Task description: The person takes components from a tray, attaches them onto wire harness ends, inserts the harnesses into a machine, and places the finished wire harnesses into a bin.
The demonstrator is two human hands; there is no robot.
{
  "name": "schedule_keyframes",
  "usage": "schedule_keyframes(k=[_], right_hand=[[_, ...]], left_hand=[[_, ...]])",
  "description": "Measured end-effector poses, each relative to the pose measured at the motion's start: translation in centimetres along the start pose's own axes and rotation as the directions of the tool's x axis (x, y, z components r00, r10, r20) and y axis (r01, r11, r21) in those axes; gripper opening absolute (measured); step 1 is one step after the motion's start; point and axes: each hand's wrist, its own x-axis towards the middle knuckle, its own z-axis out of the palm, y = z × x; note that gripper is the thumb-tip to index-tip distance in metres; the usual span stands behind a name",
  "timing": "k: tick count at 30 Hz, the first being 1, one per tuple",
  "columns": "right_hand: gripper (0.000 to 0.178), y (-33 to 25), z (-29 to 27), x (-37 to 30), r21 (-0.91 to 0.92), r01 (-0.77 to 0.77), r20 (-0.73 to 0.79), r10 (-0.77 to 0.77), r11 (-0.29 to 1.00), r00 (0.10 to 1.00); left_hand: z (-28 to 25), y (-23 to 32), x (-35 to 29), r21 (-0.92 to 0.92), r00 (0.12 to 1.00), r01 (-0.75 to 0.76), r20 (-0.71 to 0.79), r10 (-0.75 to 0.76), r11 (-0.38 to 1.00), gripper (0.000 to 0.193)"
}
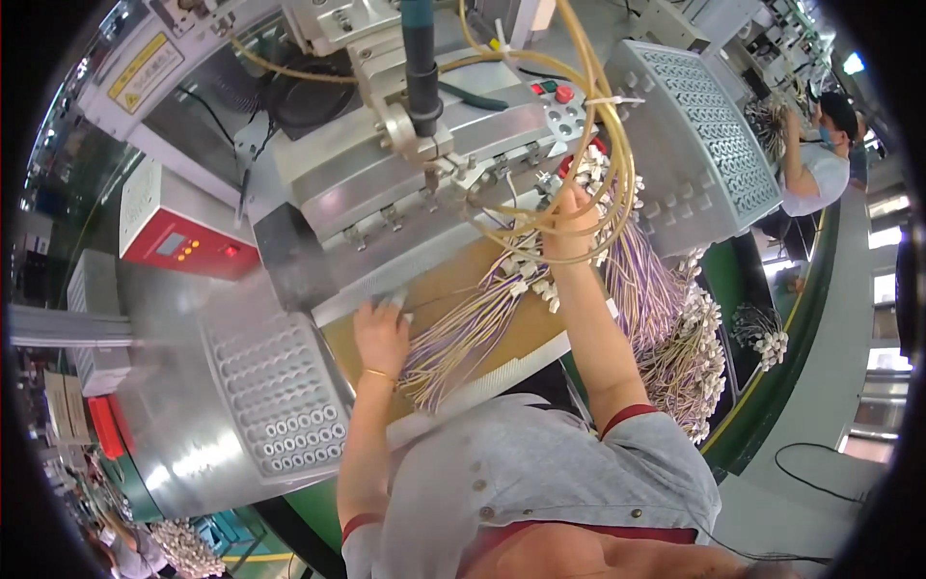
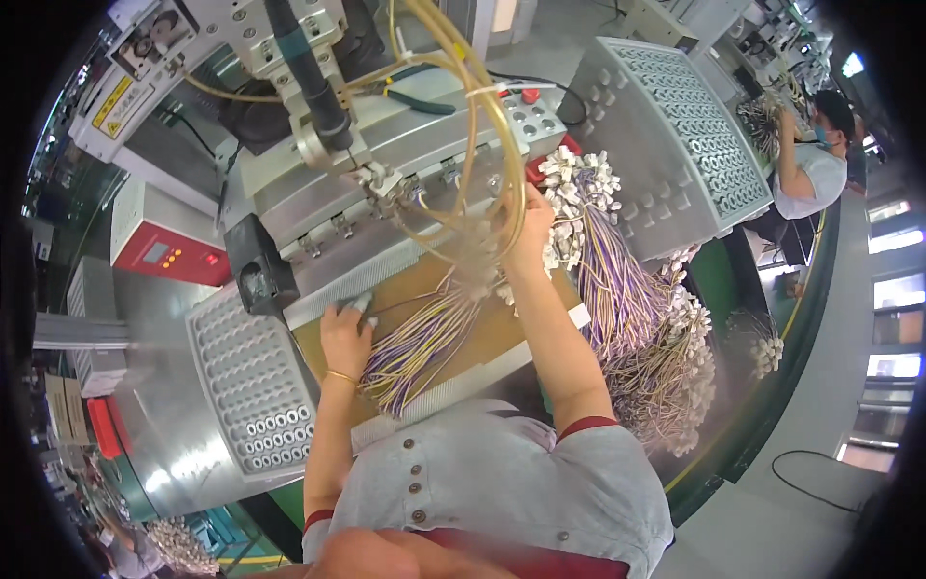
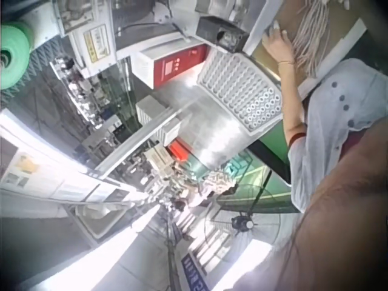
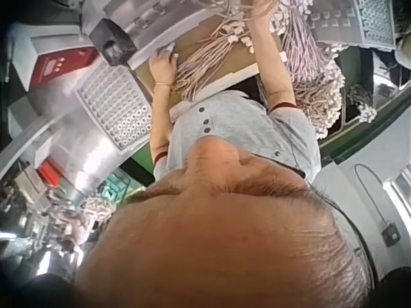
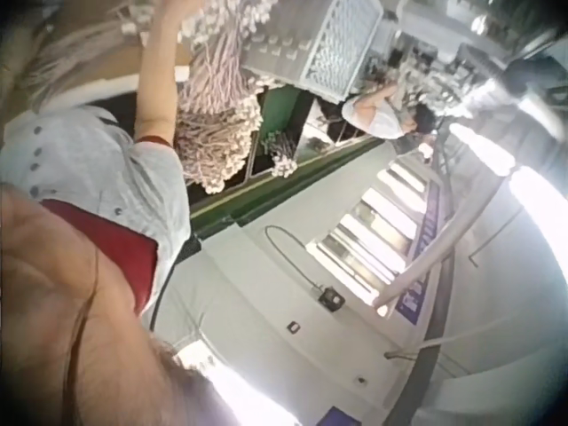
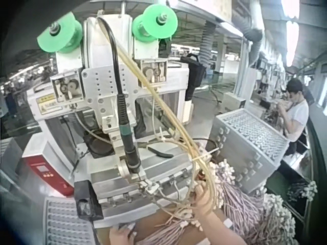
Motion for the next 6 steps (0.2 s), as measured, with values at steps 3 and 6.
schedule_keyframes(k=[3, 6], right_hand=[[0.010, 0.9, 0.9, 0.9, -0.044, -0.150, -0.247, 0.135, 0.988, 0.960], [0.013, 2.3, -0.5, 1.7, -0.083, -0.127, -0.195, 0.109, 0.988, 0.975]], left_hand=[[0.0, -1.5, -0.7, -0.035, 0.959, 0.184, 0.226, -0.171, 0.982, 0.025], [-0.6, -1.5, -0.7, -0.336, 0.899, 0.430, 0.248, -0.361, 0.838, 0.028]])
